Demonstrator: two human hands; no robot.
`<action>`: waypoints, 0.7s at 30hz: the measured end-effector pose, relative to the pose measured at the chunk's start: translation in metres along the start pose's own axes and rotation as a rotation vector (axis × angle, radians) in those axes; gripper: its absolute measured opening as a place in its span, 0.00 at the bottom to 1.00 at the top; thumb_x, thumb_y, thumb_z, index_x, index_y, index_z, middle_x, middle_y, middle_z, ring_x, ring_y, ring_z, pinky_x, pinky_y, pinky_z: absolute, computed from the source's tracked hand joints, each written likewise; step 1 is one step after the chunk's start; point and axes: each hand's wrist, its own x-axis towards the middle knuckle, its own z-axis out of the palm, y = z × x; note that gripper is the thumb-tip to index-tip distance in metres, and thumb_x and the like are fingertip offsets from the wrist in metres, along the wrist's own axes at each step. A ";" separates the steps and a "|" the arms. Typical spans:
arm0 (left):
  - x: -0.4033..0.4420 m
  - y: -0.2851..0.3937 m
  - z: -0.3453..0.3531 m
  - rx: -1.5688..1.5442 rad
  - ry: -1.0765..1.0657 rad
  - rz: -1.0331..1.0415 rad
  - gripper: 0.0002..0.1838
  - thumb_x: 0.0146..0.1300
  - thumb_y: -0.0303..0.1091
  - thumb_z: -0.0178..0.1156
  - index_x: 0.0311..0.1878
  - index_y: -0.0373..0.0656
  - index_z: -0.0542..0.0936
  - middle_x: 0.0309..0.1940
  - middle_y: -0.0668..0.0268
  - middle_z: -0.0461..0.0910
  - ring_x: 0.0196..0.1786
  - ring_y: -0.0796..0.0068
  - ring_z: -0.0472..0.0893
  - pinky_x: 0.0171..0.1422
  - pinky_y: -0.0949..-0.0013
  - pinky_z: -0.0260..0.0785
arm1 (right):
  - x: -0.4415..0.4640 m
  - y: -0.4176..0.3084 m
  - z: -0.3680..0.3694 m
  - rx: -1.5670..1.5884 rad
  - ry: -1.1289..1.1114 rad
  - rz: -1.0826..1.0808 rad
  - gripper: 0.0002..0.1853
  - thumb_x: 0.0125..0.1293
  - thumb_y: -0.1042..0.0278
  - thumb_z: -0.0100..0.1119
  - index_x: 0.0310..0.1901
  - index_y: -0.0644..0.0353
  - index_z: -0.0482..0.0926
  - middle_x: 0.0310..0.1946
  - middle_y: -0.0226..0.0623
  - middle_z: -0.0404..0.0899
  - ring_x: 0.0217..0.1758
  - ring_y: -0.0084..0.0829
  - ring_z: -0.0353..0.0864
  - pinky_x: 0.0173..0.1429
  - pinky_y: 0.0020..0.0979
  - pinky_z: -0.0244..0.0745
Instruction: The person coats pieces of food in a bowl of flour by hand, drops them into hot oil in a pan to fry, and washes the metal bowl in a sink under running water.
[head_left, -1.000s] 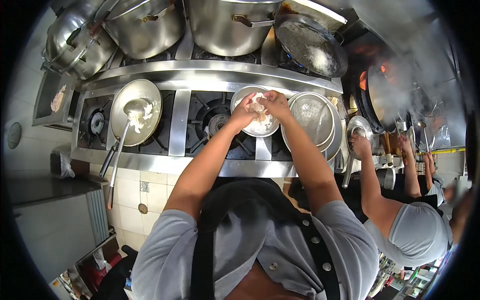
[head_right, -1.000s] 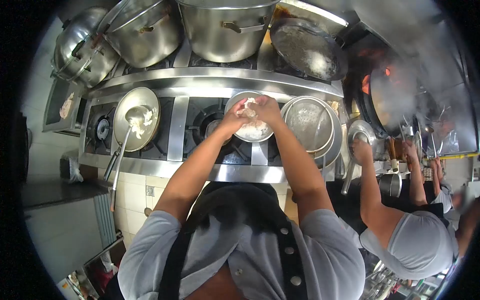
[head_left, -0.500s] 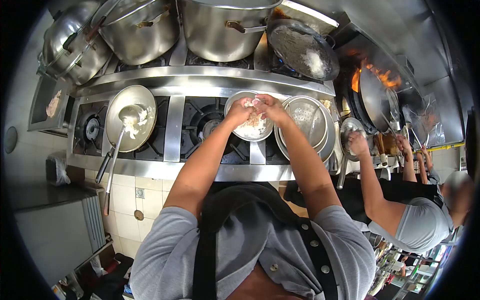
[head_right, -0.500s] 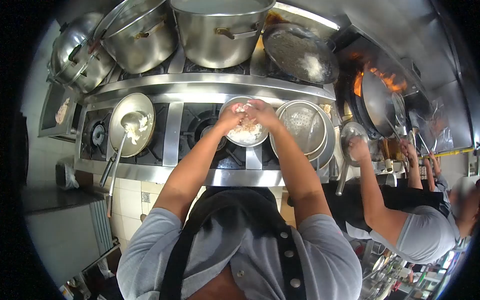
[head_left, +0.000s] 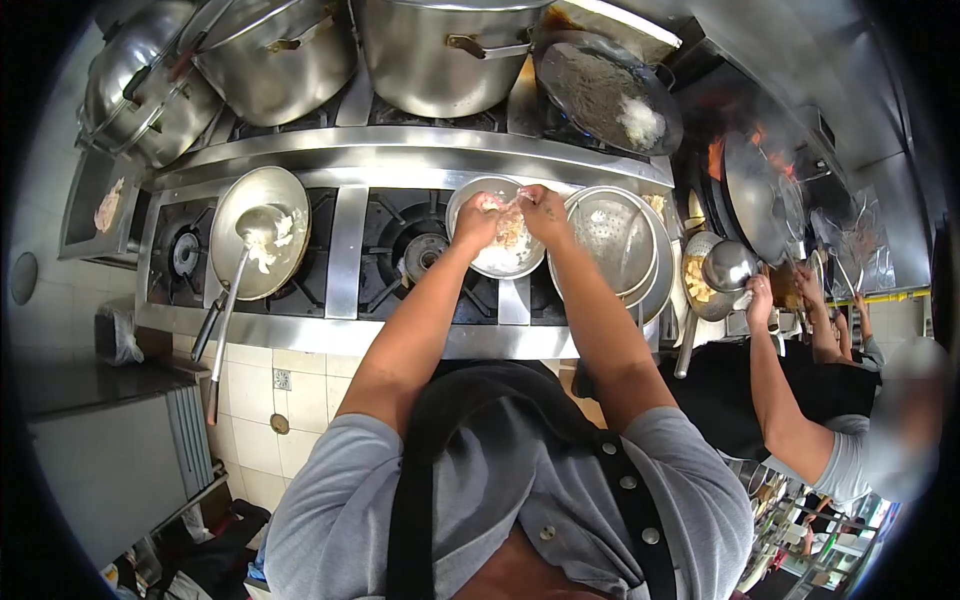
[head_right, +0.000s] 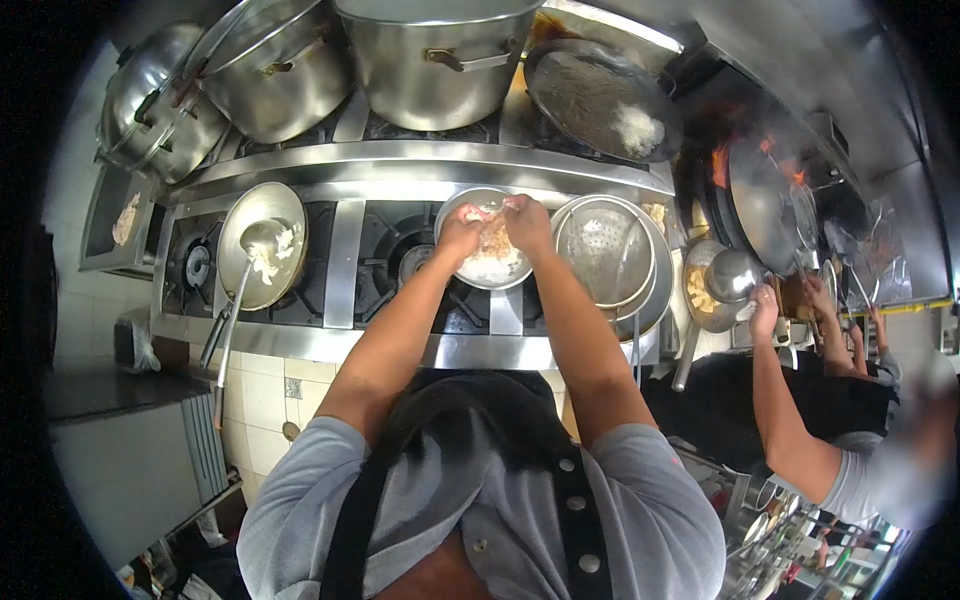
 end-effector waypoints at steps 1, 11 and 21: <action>-0.010 0.021 -0.001 -0.039 -0.006 -0.114 0.08 0.53 0.25 0.55 0.38 0.38 0.75 0.33 0.59 0.78 0.31 0.75 0.77 0.34 0.73 0.69 | 0.001 0.004 0.005 0.001 0.024 0.009 0.13 0.60 0.70 0.55 0.45 0.65 0.74 0.30 0.36 0.79 0.32 0.24 0.79 0.38 0.26 0.70; 0.003 -0.012 0.008 -0.030 -0.040 0.190 0.10 0.56 0.30 0.58 0.39 0.35 0.77 0.28 0.60 0.81 0.32 0.70 0.80 0.35 0.68 0.70 | -0.001 -0.038 -0.030 0.430 -0.389 0.287 0.12 0.59 0.72 0.53 0.44 0.65 0.76 0.30 0.37 0.78 0.29 0.26 0.77 0.35 0.24 0.71; -0.024 0.038 0.016 0.696 -0.019 0.149 0.11 0.59 0.32 0.51 0.31 0.36 0.80 0.31 0.46 0.78 0.37 0.47 0.78 0.44 0.54 0.69 | -0.011 -0.034 -0.010 -0.276 -0.124 -0.091 0.09 0.57 0.76 0.50 0.39 0.64 0.77 0.39 0.56 0.74 0.44 0.54 0.75 0.47 0.42 0.70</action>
